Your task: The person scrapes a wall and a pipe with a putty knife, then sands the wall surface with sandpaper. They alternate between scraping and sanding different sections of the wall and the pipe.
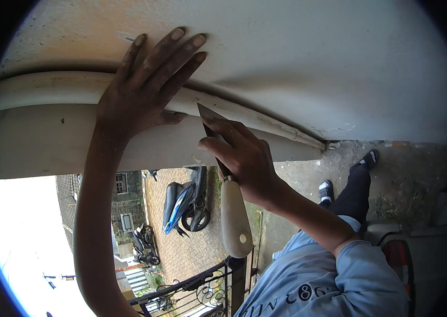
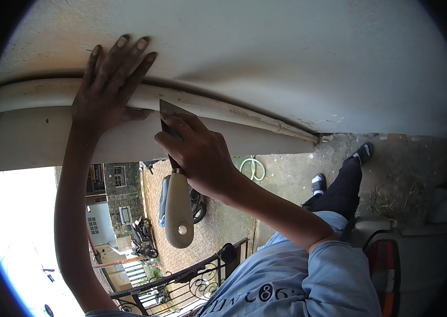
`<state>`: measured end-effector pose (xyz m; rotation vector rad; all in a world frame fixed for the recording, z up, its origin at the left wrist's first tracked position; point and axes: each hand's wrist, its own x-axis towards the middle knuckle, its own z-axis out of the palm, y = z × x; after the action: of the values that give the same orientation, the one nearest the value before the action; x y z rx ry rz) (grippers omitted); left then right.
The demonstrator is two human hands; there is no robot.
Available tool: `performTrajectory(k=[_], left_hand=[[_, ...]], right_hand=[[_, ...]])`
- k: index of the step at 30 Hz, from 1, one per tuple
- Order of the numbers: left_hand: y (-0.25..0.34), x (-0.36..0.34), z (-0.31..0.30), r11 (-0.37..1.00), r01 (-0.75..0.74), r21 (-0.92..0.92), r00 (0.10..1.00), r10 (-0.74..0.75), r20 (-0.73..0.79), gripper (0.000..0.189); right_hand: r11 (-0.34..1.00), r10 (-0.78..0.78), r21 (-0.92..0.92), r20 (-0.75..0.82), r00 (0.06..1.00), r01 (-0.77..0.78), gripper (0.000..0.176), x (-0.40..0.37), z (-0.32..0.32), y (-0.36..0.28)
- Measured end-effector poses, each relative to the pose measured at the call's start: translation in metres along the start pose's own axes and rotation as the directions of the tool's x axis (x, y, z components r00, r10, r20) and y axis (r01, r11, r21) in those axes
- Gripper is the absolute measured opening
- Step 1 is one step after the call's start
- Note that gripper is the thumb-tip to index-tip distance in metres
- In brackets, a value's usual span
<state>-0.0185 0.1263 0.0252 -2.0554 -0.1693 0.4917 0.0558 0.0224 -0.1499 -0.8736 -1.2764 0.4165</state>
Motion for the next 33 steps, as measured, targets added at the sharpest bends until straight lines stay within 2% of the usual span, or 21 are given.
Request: performTrajectory(k=[5, 8, 11, 13, 15, 16, 21, 23, 25, 26, 28, 31, 33], left_hand=[[0.000, 0.001, 0.001, 0.999, 0.011, -0.040, 1.000, -0.011, 0.006, 0.115], [0.000, 0.000, -0.001, 0.999, 0.017, -0.040, 1.000, -0.017, 0.002, 0.117], [0.001, 0.000, 0.000, 0.999, 0.012, -0.052, 1.000, -0.012, -0.008, 0.117], [0.001, 0.000, 0.000, 0.999, 0.012, -0.053, 1.000, -0.013, -0.002, 0.117], [0.001, -0.001, 0.000, 0.999, 0.013, -0.050, 1.000, -0.013, 0.002, 0.117], [0.001, 0.000, 0.000, 0.999, 0.013, -0.047, 1.000, -0.013, 0.001, 0.117], [0.001, 0.000, -0.001, 0.999, 0.008, -0.040, 1.000, -0.008, -0.007, 0.117], [0.001, 0.001, -0.001, 0.999, 0.009, -0.047, 1.000, -0.009, 0.003, 0.117], [0.000, 0.001, -0.001, 0.999, 0.009, -0.053, 1.000, -0.008, 0.006, 0.117], [0.000, 0.000, -0.002, 0.998, 0.005, -0.059, 1.000, -0.005, -0.001, 0.116], [-0.001, 0.000, -0.001, 0.997, -0.002, -0.073, 1.000, 0.001, -0.015, 0.116], [0.000, 0.000, 0.000, 1.000, 0.001, -0.029, 1.000, -0.001, 0.006, 0.116], [0.002, 0.000, 0.000, 0.999, -0.003, -0.038, 1.000, 0.002, -0.016, 0.116]], right_hand=[[1.000, 0.017, -0.014, 0.011, 1.000, -0.017, 0.019, 0.000, 0.002, 0.001], [0.999, 0.029, 0.045, -0.004, 1.000, -0.029, 0.020, 0.000, -0.001, -0.002], [0.992, 0.094, -0.091, 0.040, 0.995, -0.090, 0.021, 0.005, 0.003, 0.009], [0.989, 0.114, 0.087, 0.078, 0.990, -0.120, 0.022, 0.002, -0.004, 0.003], [0.996, -0.039, 0.081, -0.006, 0.999, 0.039, 0.023, 0.001, -0.002, -0.006], [0.998, 0.046, -0.048, 0.060, 0.997, -0.043, 0.024, 0.004, 0.001, -0.004], [0.987, 0.099, 0.115, 0.081, 0.992, -0.108, 0.024, 0.009, -0.005, -0.007], [0.992, 0.107, 0.064, 0.082, 0.991, -0.113, 0.024, 0.013, -0.006, -0.005], [0.984, 0.122, -0.138, 0.087, 0.989, -0.109, 0.023, 0.016, 0.002, 0.009], [0.983, 0.050, -0.172, -0.063, 0.997, -0.060, 0.019, 0.020, 0.005, 0.017], [0.993, 0.118, -0.005, 0.070, 0.991, -0.118, 0.025, 0.016, -0.013, 0.010], [0.995, 0.079, 0.047, 0.086, 0.993, -0.083, 0.028, 0.010, -0.012, -0.002], [0.992, 0.094, -0.097, 0.101, 0.990, -0.084, 0.026, 0.009, 0.001, 0.007]])
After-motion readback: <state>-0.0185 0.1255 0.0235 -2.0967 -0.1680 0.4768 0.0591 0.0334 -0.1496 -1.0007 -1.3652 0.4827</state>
